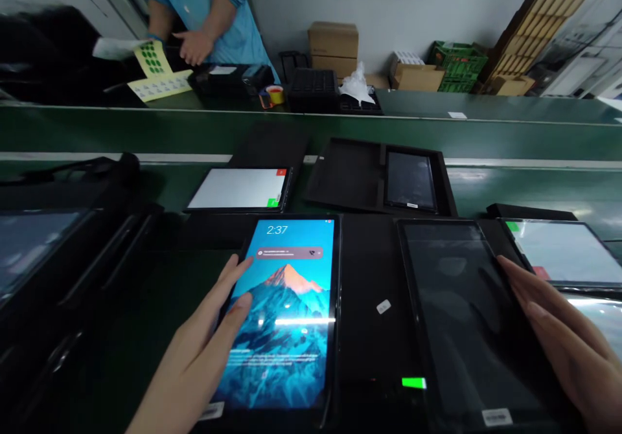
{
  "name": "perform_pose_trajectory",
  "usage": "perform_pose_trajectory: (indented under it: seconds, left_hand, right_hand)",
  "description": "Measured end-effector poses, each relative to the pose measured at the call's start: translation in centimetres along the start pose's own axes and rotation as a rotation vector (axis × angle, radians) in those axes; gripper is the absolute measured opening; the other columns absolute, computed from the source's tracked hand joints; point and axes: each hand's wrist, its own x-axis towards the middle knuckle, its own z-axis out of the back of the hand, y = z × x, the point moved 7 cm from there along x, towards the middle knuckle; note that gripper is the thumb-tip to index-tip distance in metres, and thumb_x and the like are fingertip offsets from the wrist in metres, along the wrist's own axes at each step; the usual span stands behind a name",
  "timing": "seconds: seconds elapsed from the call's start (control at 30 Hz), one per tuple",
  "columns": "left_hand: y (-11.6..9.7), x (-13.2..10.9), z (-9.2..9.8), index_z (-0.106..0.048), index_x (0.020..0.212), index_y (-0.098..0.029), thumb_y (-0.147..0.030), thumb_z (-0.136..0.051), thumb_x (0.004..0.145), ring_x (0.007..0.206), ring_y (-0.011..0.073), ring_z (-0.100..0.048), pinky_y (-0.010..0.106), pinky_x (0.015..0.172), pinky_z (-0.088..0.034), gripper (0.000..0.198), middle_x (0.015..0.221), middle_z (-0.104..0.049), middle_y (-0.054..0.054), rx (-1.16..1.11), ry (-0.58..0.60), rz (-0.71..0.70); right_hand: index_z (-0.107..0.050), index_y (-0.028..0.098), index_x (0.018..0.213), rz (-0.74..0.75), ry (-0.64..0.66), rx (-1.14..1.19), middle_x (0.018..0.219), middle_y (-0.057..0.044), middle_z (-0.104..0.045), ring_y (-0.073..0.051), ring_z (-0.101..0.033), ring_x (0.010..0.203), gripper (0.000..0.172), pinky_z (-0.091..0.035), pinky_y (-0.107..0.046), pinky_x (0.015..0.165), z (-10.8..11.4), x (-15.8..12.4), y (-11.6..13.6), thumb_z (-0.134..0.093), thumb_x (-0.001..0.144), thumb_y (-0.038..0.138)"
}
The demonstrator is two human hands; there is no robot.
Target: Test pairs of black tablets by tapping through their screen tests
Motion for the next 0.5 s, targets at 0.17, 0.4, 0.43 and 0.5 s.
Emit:
perform_pose_trajectory:
  seconds: [0.17,0.4,0.43,0.5]
  left_hand:
    - [-0.4,-1.0,-1.4,-0.055,0.158,-0.046,-0.072,-0.053,0.1,0.163,0.0385,-0.033,0.065,0.132,-0.022,0.064,0.174,-0.044,-0.003,-0.033,0.06,-0.011]
    - [-0.1,0.6,0.4,-0.059,0.156,-0.041,-0.067,-0.067,0.093,0.158,0.0413,-0.042,0.059,0.126,-0.042,0.069,0.176,-0.042,-0.001,-0.126,0.071,-0.059]
    - [0.3,0.9,1.4,-0.06,0.155,-0.04,-0.065,-0.067,0.093,0.157,0.0405,-0.044,0.058,0.127,-0.04,0.067,0.175,-0.043,-0.001,-0.111,0.014,-0.042]
    - [1.2,1.0,2.8,-0.059,0.155,-0.04,-0.063,-0.065,0.097,0.156,0.038,-0.047,0.056,0.13,-0.037,0.063,0.171,-0.05,-0.001,-0.1,-0.058,0.014]
  right_hand:
    - [-0.071,0.042,0.141,-0.025,-0.009,0.161,0.156,0.002,-0.063,-0.03,-0.052,0.149,0.058,-0.052,-0.033,0.112,-2.1,-1.9,0.7,-0.071,0.086,0.06]
    - [-0.062,0.047,0.149,-0.032,0.035,0.089,0.161,0.006,-0.059,-0.03,-0.05,0.152,0.065,-0.053,-0.034,0.111,-3.2,-2.4,1.0,-0.068,0.087,0.064]
    - [-0.061,0.048,0.15,-0.008,0.042,0.071,0.162,0.006,-0.058,-0.031,-0.05,0.151,0.066,-0.054,-0.034,0.11,-3.1,-2.4,0.8,-0.069,0.086,0.064]
    - [-0.06,0.049,0.15,0.03,0.056,0.036,0.162,0.006,-0.058,-0.033,-0.052,0.15,0.067,-0.056,-0.036,0.109,-2.7,-2.5,0.5,-0.071,0.085,0.062]
